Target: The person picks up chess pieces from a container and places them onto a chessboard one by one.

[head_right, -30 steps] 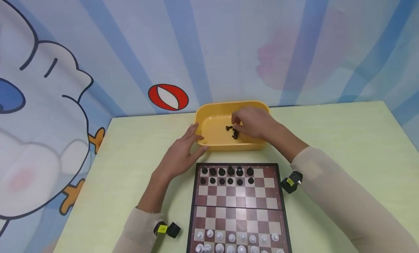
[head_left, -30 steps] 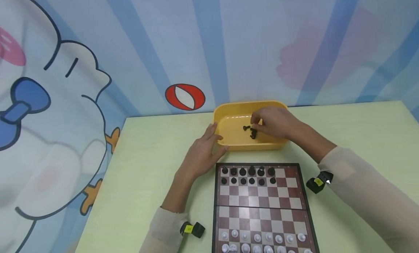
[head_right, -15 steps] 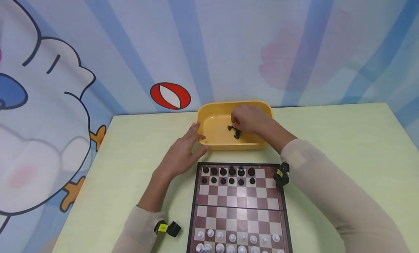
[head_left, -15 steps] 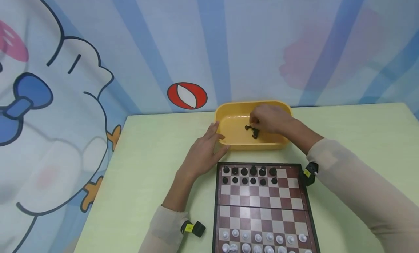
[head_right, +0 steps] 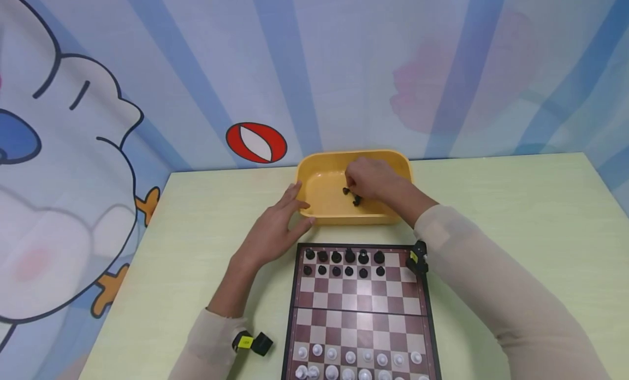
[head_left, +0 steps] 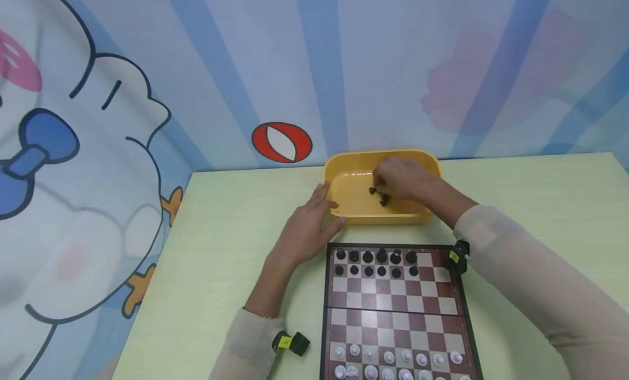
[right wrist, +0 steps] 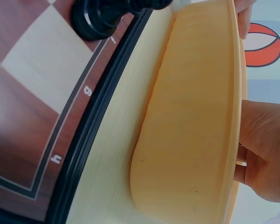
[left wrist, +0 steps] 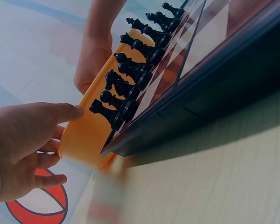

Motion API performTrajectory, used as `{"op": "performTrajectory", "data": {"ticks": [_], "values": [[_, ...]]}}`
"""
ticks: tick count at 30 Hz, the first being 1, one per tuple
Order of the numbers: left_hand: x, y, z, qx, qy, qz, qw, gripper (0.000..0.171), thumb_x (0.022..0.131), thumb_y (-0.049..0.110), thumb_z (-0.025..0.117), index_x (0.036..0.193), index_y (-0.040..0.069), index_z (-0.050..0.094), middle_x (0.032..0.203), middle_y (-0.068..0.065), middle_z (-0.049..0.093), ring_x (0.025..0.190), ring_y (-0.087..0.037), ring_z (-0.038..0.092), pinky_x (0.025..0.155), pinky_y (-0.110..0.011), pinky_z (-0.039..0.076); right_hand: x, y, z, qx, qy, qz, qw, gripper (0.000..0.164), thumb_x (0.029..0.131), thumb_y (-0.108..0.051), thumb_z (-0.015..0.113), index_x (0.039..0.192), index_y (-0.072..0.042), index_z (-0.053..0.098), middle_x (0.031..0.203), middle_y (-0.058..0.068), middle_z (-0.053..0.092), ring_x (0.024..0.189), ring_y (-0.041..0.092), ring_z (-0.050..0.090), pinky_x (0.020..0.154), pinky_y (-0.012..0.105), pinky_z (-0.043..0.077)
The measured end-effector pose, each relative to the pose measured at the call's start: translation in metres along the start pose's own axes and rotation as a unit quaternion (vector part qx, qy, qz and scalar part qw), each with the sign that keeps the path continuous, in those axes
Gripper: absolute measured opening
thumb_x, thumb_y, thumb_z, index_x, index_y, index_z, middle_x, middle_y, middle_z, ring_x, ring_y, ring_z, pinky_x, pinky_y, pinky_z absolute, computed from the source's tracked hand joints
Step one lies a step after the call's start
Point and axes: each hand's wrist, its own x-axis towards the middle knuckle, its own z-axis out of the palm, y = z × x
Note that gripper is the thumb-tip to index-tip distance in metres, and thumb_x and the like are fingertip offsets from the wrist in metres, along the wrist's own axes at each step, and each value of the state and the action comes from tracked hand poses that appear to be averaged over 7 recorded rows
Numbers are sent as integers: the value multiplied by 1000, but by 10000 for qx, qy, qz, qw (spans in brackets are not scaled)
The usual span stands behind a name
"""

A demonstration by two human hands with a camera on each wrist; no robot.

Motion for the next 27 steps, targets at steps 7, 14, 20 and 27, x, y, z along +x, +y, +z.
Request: {"op": "performTrajectory", "data": {"ticks": [7,14,20,27], "values": [[-1,0,0,-7,24,17,10000,45,104,45,66,135,12,68,176,-2,28,164,-20,24,123,-43,41,3,1,-1,23,-48,114,9999,9,98,-10,73,102,-8,81,105,8,78,85,20,67,77,40,60],[-2,0,3,-4,-2,79,10000,45,104,45,66,135,12,68,176,-2,29,164,-20,25,123,-42,41,1,5,3,28,-94,173,9998,9,97,-9,72,101,-8,80,106,8,77,87,20,67,79,41,60],[-1,1,2,66,-27,99,9999,46,105,45,66,136,11,68,176,-3,29,164,-20,25,123,-43,41,-1,7,-1,216,71,205,9995,11,98,-14,71,103,-8,78,102,7,76,84,20,67,78,41,59],[-1,0,1,39,-26,66,10000,47,105,44,66,136,10,68,176,-3,29,164,-20,24,123,-43,41,-7,5,-11,631,343,95,9974,12,100,-16,68,105,-8,75,101,7,75,83,20,66,75,40,56]]}}
